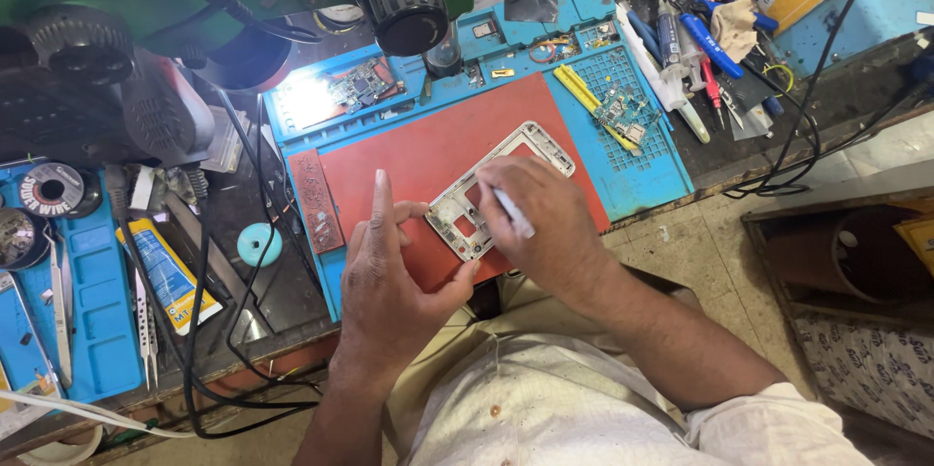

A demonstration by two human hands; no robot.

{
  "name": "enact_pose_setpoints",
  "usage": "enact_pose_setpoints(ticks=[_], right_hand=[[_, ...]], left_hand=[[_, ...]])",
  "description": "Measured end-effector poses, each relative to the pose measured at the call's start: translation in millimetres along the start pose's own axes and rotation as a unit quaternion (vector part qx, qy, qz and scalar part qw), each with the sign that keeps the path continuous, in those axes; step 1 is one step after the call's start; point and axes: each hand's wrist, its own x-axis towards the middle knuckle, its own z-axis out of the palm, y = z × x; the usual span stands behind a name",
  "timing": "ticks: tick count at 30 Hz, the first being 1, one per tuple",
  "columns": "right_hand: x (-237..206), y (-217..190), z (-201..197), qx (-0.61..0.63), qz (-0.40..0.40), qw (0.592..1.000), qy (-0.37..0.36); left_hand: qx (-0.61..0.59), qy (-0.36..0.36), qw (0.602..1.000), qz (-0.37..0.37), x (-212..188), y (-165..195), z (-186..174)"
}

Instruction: The person holds a white smartphone frame and uses a metal pick to scrape and clean residue from the inner edges and corners. They rotate the frame to access different areas and continue scraping along the perimeter.

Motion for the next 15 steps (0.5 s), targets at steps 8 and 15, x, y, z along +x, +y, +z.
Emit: enact_pose_setpoints(ticks=[8, 15], right_hand=[[-8.4, -30.9, 5.2, 0.068, 0.029, 0.996, -0.057], [-7.0, -36.8, 8.2, 0.111, 0.017, 0.991, -0.074]], left_hand=[[-0.004, -0.003, 1.0, -0.003, -4.4, 3.0, -3.4], [-0.003, 0.005, 1.0, -0.011, -2.5, 5.6, -0.1]])
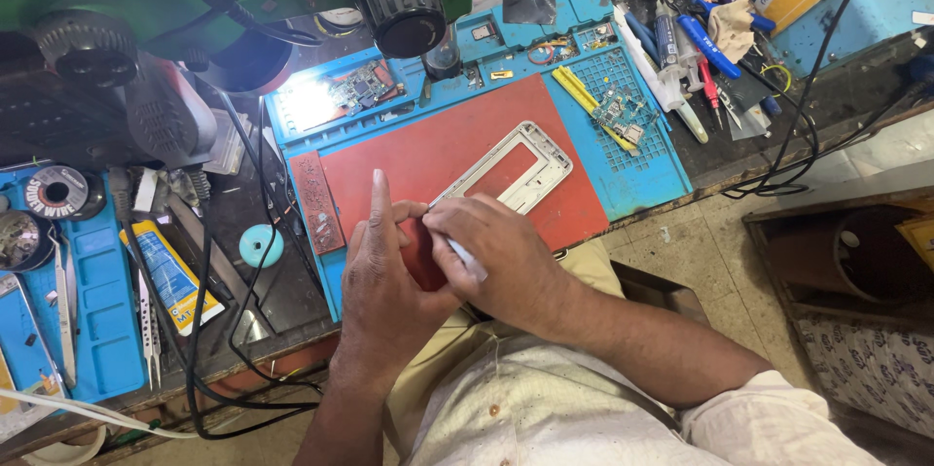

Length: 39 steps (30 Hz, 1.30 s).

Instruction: The person holds a white smartphone frame and uses a metal pick to scrape and clean residue from the inner edges and corners. They rotate the frame to access different areas and continue scraping along the perimeter.

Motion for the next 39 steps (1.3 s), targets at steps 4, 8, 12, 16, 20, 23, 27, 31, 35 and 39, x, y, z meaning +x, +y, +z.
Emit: enact_pose_setpoints(ticks=[4, 8, 12, 16, 20, 23, 27, 31, 35, 39], right_hand=[[6.3, 13.9, -8.4, 0.051, 0.028, 0.998, 0.03], [14.1, 36.1, -25.3, 0.037, 0.063, 0.997, 0.028], [22.1, 61.6, -43.3, 0.008, 0.083, 0.995, 0.059], [29.2, 84.3, -62.6, -0.038, 0.085, 0.991, 0.099], [34.2, 97.3, -77.5, 0.007, 0.174, 0.978, 0.116], [34.0, 98.5, -80.1, -0.008, 0.15, 0.982, 0.114], [31.5, 94.0, -74.5, -0.068, 0.109, 0.983, 0.129], [28.0, 84.2, -63.4, -0.119, 0.034, 0.985, 0.117], [22.5, 68.6, -47.7, -0.118, 0.004, 0.99, 0.083], [18.7, 55.0, -38.0, -0.096, -0.003, 0.994, 0.06]], left_hand=[[0.003, -0.002, 1.0, 0.008, 4.6, 3.0, 1.0], [-0.004, -0.016, 1.0, -0.006, 11.8, 3.5, 3.5], [0.005, 0.0, 1.0, 0.019, 20.1, 2.5, 7.5], [0.007, -0.009, 1.0, 0.001, 25.8, 3.0, 11.1], [0.01, -0.018, 1.0, -0.007, 29.3, 3.1, 13.3], [0.01, -0.015, 1.0, 0.0, 30.1, 3.8, 14.9], [0.008, 0.003, 1.0, 0.029, 28.9, 4.5, 15.2], [0.003, -0.011, 1.0, 0.006, 28.6, 4.5, 15.3], [-0.002, -0.012, 1.0, -0.003, 27.4, 4.2, 14.2], [-0.003, -0.006, 1.0, 0.004, 24.1, 3.7, 12.4]])
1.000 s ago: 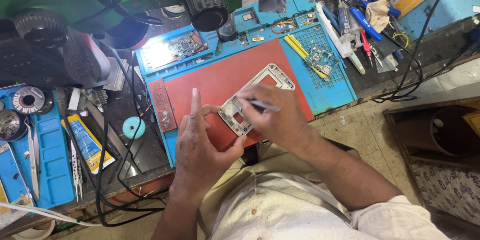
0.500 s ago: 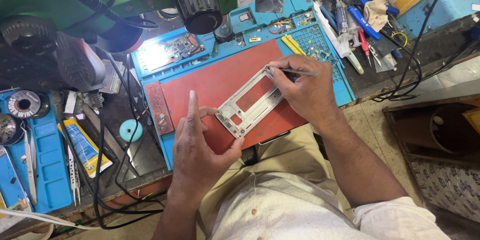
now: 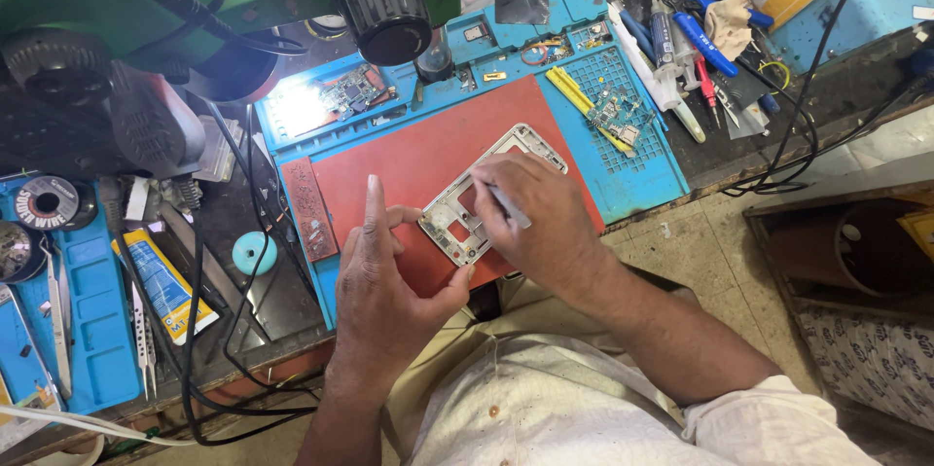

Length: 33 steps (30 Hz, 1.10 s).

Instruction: The person holds a white smartphone frame and uses a metal pick to scrape and clean residue from the inner edges and corners. They rotate the frame to access different areas and continue scraping along the perimeter.

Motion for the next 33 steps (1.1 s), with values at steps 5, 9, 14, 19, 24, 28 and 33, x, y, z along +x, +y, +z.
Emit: enact_pose_setpoints(ticks=[5, 9, 14, 19, 24, 28, 33], right_hand=[[-3.8, -18.3, 7.9, 0.023, 0.004, 1.0, -0.017], [-8.0, -32.7, 11.5, 0.052, 0.025, 0.998, -0.035], [-9.6, -46.2, 15.4, 0.09, 0.016, 0.995, -0.047], [-9.3, -52.2, 17.5, 0.103, -0.001, 0.992, -0.067], [-7.4, -47.7, 18.4, 0.155, 0.03, 0.986, -0.058], [-7.6, -44.1, 17.1, 0.144, 0.03, 0.986, -0.075], [-4.4, -35.5, 17.5, 0.164, 0.038, 0.984, -0.059]], left_hand=[[-0.006, -0.003, 1.0, -0.004, -4.3, -0.1, -3.5], [-0.007, -0.002, 1.0, -0.009, -6.7, -0.9, -5.1], [-0.007, 0.0, 1.0, -0.005, -9.3, -2.0, -6.3], [-0.002, 0.008, 1.0, -0.003, -10.9, -2.6, -6.9], [-0.014, 0.003, 1.0, -0.004, -8.9, -3.1, -7.7], [-0.014, 0.003, 1.0, -0.003, -5.6, -2.6, -6.3], [-0.006, 0.002, 1.0, -0.004, -2.2, -0.7, -3.3]])
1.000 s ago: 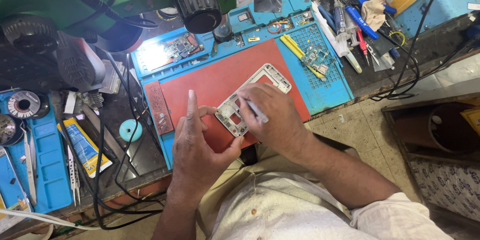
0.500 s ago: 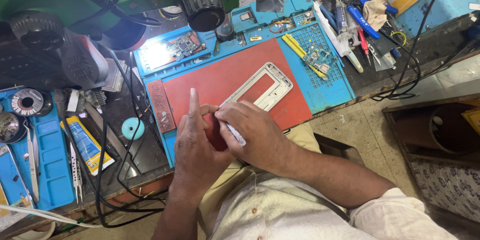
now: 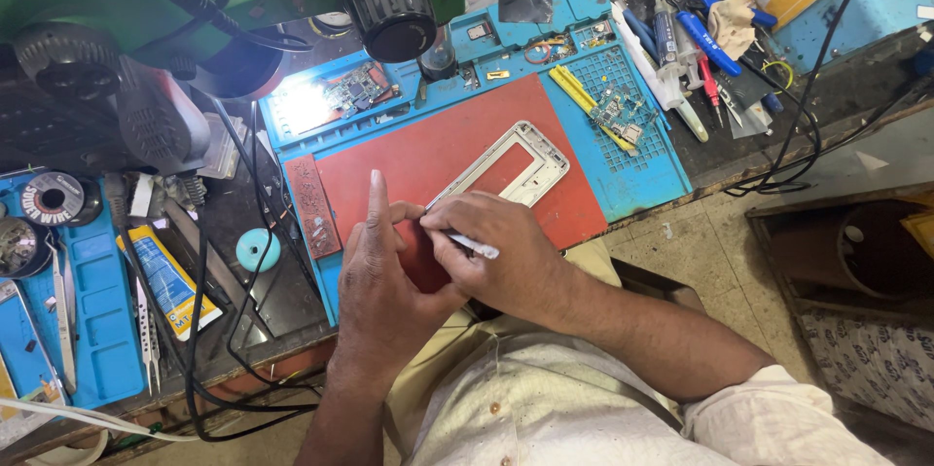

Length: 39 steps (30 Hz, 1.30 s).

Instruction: The person holds a white smartphone frame and uses a metal pick to scrape and clean residue from the inner edges and corners. They rotate the frame to access different areas and continue scraping along the perimeter.

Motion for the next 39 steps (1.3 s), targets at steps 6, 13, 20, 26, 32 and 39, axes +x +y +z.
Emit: enact_pose_setpoints(ticks=[6, 13, 20, 26, 32, 39], right_hand=[[4.1, 9.0, -8.2, -0.014, 0.023, 1.0, 0.004], [13.0, 25.1, -29.5, -0.006, 0.072, 0.997, 0.014], [18.4, 50.4, -54.3, -0.037, 0.063, 0.994, 0.077], [25.0, 64.7, -70.4, -0.066, 0.103, 0.987, 0.101], [31.1, 73.6, -82.1, -0.033, 0.117, 0.988, 0.1], [30.9, 78.2, -90.1, -0.071, 0.097, 0.987, 0.104]], left_hand=[[0.014, -0.01, 1.0, -0.003, 1.7, 2.2, 3.3], [0.019, -0.004, 1.0, 0.004, 5.5, 1.7, 6.0], [0.029, -0.006, 1.0, 0.005, 9.5, 2.6, 6.6], [0.084, -0.017, 0.996, 0.001, 15.5, 0.8, 9.0], [0.101, -0.025, 0.995, -0.007, 22.2, 3.9, 11.5], [0.101, -0.024, 0.995, -0.01, 29.6, 13.3, 16.5]])
